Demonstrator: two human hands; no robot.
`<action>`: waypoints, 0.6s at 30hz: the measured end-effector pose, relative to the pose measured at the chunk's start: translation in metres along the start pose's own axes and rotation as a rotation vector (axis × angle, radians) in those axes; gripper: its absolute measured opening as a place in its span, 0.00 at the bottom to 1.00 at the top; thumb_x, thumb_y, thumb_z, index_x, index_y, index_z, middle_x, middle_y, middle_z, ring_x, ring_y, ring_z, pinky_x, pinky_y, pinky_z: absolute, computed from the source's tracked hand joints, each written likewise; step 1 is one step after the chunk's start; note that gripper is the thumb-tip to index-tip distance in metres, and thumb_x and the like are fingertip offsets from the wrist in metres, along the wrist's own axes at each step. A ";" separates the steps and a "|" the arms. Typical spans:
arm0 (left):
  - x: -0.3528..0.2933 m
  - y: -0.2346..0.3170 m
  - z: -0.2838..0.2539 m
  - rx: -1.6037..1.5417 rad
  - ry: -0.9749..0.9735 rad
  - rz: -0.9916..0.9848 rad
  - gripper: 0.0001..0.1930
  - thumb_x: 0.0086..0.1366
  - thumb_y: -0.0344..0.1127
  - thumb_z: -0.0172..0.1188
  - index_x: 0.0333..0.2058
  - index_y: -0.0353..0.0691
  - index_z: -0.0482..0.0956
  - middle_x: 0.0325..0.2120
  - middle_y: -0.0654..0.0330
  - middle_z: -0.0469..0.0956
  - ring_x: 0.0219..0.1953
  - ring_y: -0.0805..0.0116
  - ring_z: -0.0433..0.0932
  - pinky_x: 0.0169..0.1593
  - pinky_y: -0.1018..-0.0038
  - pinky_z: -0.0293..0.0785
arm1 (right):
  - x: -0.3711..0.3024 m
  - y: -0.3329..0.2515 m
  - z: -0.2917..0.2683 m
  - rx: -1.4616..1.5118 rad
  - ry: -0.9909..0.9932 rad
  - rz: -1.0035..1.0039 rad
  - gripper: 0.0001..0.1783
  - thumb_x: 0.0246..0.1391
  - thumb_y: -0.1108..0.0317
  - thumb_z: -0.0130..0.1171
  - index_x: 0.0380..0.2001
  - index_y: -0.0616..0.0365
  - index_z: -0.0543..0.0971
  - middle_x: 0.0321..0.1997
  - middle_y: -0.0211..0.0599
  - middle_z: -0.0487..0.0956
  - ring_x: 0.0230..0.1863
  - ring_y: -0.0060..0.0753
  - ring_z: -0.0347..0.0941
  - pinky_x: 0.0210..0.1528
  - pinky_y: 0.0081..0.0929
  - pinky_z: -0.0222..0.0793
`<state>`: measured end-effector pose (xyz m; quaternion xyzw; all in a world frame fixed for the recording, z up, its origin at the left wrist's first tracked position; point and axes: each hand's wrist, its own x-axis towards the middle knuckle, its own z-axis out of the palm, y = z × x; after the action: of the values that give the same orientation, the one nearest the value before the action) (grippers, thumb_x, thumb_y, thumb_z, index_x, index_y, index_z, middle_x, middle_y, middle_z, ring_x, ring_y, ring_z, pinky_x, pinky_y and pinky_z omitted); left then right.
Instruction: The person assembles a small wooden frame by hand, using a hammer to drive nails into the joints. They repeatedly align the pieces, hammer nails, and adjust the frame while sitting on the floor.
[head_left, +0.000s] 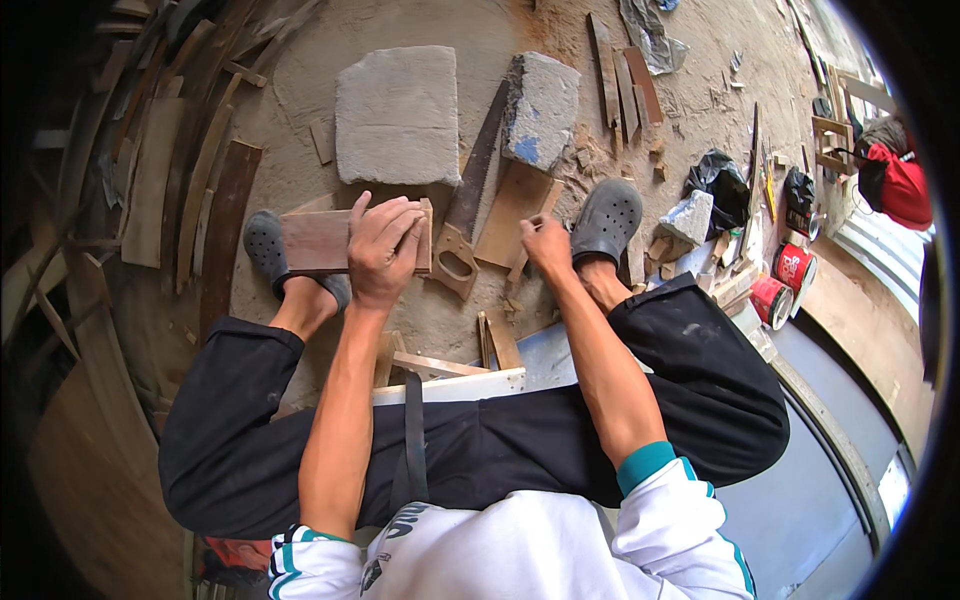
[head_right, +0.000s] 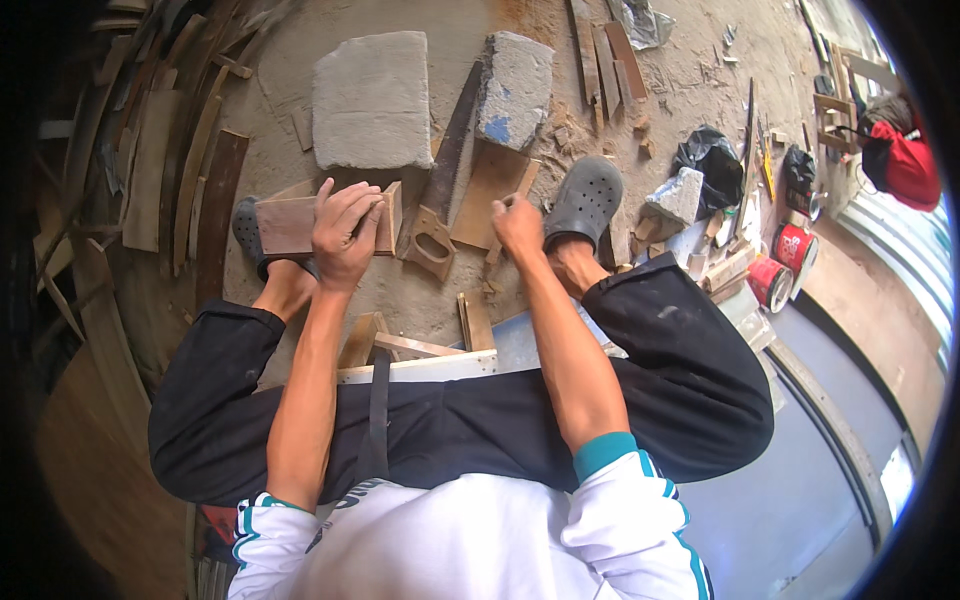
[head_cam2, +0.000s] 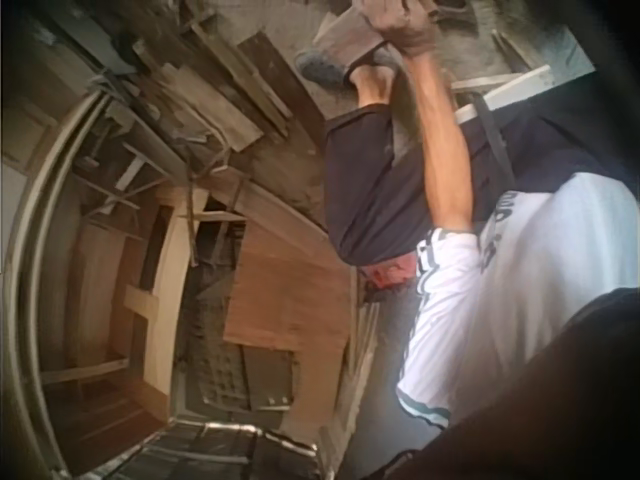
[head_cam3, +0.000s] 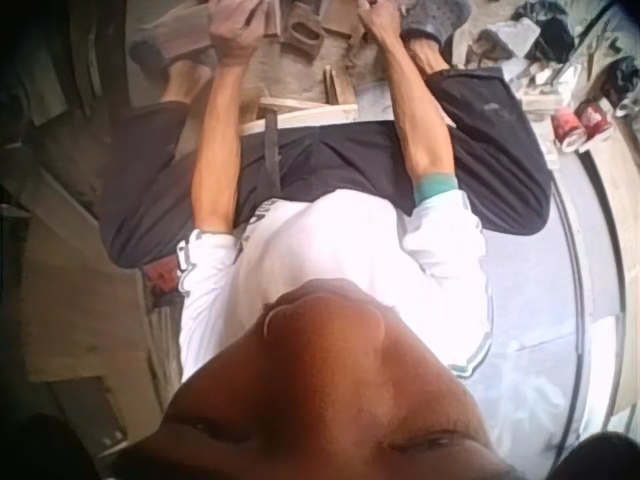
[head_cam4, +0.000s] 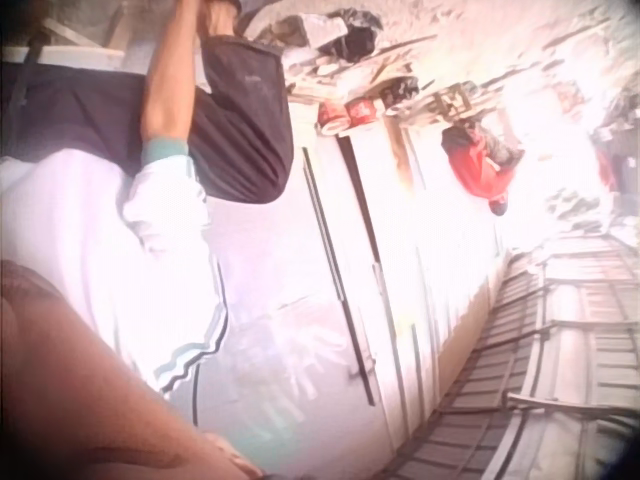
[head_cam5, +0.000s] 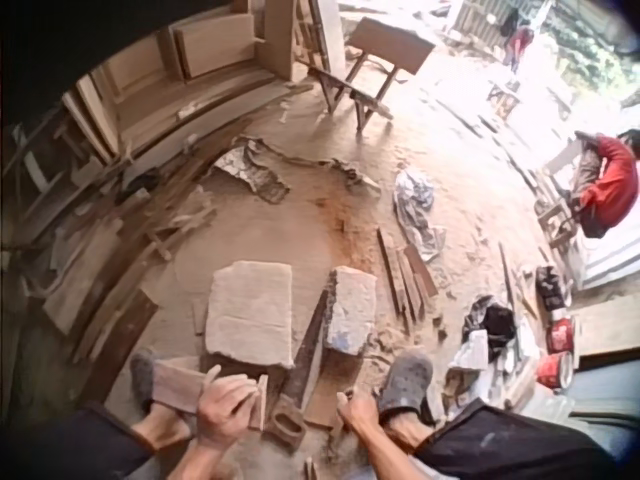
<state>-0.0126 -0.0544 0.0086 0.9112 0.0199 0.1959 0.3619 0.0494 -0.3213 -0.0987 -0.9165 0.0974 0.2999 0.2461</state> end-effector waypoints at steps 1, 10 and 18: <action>-0.001 0.001 0.000 0.007 -0.010 0.003 0.07 0.57 0.27 0.66 0.36 0.42 0.83 0.38 0.62 0.83 0.46 0.62 0.81 0.63 0.56 0.62 | -0.006 -0.008 0.003 -0.050 -0.026 0.016 0.18 0.55 0.57 0.59 0.40 0.62 0.81 0.38 0.55 0.83 0.44 0.54 0.80 0.49 0.42 0.74; -0.004 0.000 -0.001 0.041 0.023 0.042 0.05 0.60 0.30 0.65 0.35 0.41 0.83 0.37 0.62 0.84 0.45 0.62 0.81 0.62 0.56 0.63 | -0.013 0.005 -0.020 0.255 -0.046 -0.098 0.19 0.55 0.56 0.60 0.42 0.61 0.81 0.38 0.53 0.83 0.45 0.51 0.80 0.49 0.41 0.73; -0.002 -0.010 0.011 0.027 0.078 0.072 0.05 0.60 0.34 0.65 0.35 0.43 0.83 0.36 0.60 0.84 0.43 0.62 0.81 0.60 0.56 0.65 | 0.029 0.104 -0.047 1.101 -0.319 0.119 0.10 0.63 0.65 0.52 0.43 0.57 0.73 0.34 0.42 0.81 0.33 0.42 0.79 0.33 0.36 0.76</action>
<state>-0.0098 -0.0545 -0.0061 0.9079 0.0041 0.2438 0.3411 0.0623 -0.4361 -0.1239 -0.5897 0.2523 0.3529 0.6813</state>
